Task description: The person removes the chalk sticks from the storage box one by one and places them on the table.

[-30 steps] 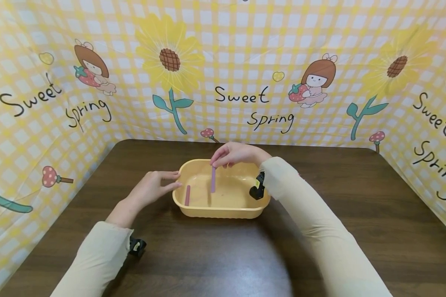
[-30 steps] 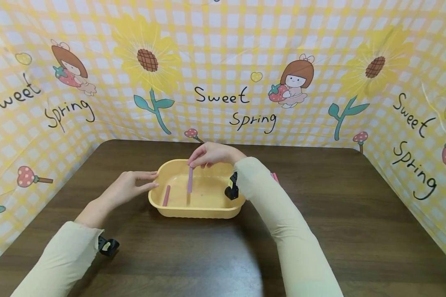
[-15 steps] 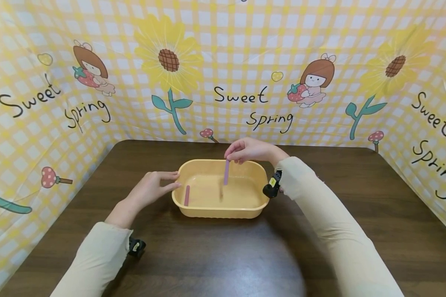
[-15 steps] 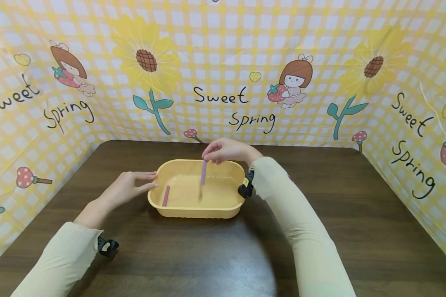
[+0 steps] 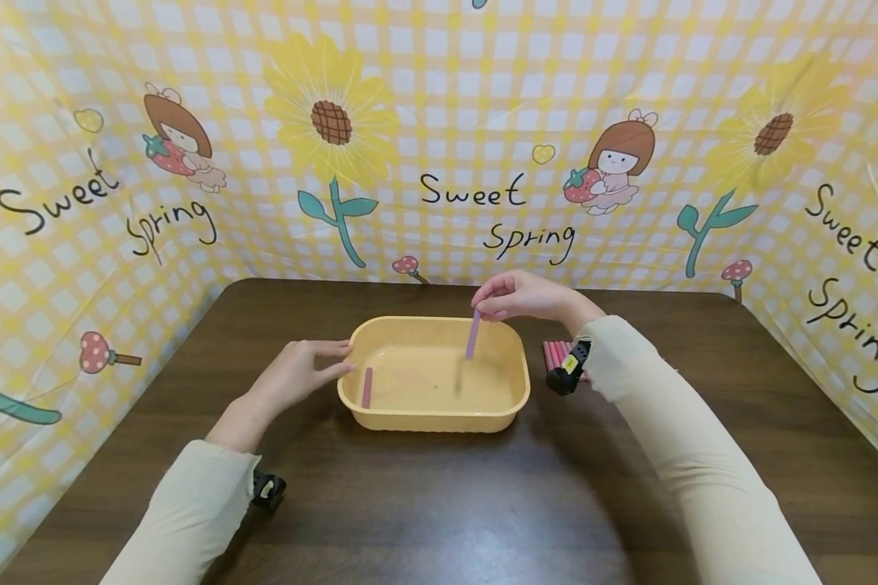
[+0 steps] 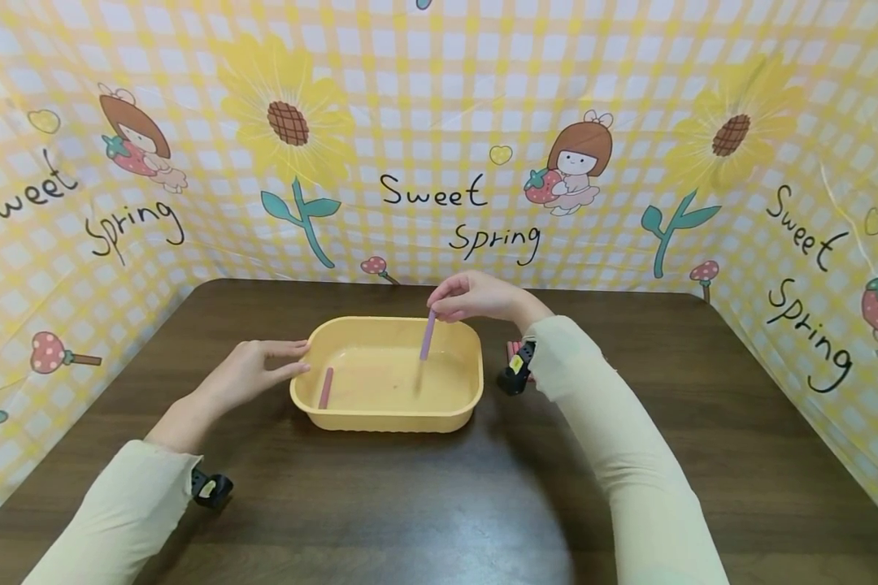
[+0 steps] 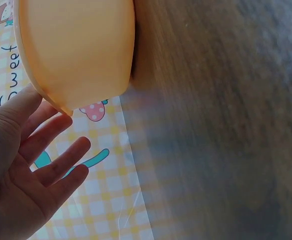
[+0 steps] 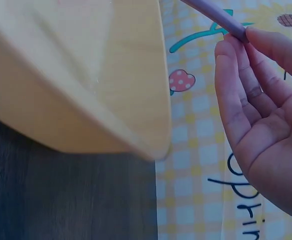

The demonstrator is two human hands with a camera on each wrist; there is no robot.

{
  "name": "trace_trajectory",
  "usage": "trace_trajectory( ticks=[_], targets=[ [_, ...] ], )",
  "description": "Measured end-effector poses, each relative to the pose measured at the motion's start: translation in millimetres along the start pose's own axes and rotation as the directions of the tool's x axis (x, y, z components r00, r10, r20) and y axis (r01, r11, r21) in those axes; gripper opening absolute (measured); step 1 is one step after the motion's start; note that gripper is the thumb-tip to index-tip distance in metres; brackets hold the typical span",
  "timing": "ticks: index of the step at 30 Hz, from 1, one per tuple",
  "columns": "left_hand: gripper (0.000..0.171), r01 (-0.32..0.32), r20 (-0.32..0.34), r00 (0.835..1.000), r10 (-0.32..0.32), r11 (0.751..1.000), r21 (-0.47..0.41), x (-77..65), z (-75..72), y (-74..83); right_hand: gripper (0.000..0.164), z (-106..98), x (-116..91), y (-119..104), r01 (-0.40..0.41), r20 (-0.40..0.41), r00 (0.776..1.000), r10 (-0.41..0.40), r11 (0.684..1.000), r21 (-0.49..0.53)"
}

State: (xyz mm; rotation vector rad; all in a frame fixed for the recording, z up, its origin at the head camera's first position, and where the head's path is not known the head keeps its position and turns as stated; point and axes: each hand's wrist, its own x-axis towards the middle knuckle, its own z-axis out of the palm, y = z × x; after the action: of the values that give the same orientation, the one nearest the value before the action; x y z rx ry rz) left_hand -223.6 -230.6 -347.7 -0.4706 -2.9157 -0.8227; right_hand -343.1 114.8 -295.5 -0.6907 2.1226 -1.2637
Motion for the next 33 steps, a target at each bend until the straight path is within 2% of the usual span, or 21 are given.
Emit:
trace_trajectory(
  ticks=[3,11,19,25,33],
  targets=[
    [0.039,-0.001,0.000,1.000,0.001,1.000,0.000,-0.3,0.3,-0.2,0.038,-4,-7,3,0.009,-0.017,1.000,-0.008,1.000,0.027],
    [0.040,0.012,0.013,1.000,-0.012,1.000,-0.007,-1.5,0.3,-1.7,0.030,-14,-28,13,0.038,-0.090,0.996,-0.029,0.995,0.097],
    [0.040,0.010,0.014,1.000,-0.010,1.000,-0.009,-1.0,-0.6,-0.6,0.011,-27,-50,27,0.055,-0.168,0.985,-0.029,0.987,0.151],
    [0.041,0.017,0.020,1.000,-0.017,1.000,-0.007,-1.4,-1.2,0.0,0.011,-37,-66,44,0.085,-0.213,0.976,-0.046,0.980,0.182],
    [0.041,0.022,0.024,0.999,-0.022,1.000,-0.005,-1.8,-1.5,0.5,0.018,-45,-83,63,0.070,-0.296,0.955,-0.004,0.974,0.214]
  ],
)
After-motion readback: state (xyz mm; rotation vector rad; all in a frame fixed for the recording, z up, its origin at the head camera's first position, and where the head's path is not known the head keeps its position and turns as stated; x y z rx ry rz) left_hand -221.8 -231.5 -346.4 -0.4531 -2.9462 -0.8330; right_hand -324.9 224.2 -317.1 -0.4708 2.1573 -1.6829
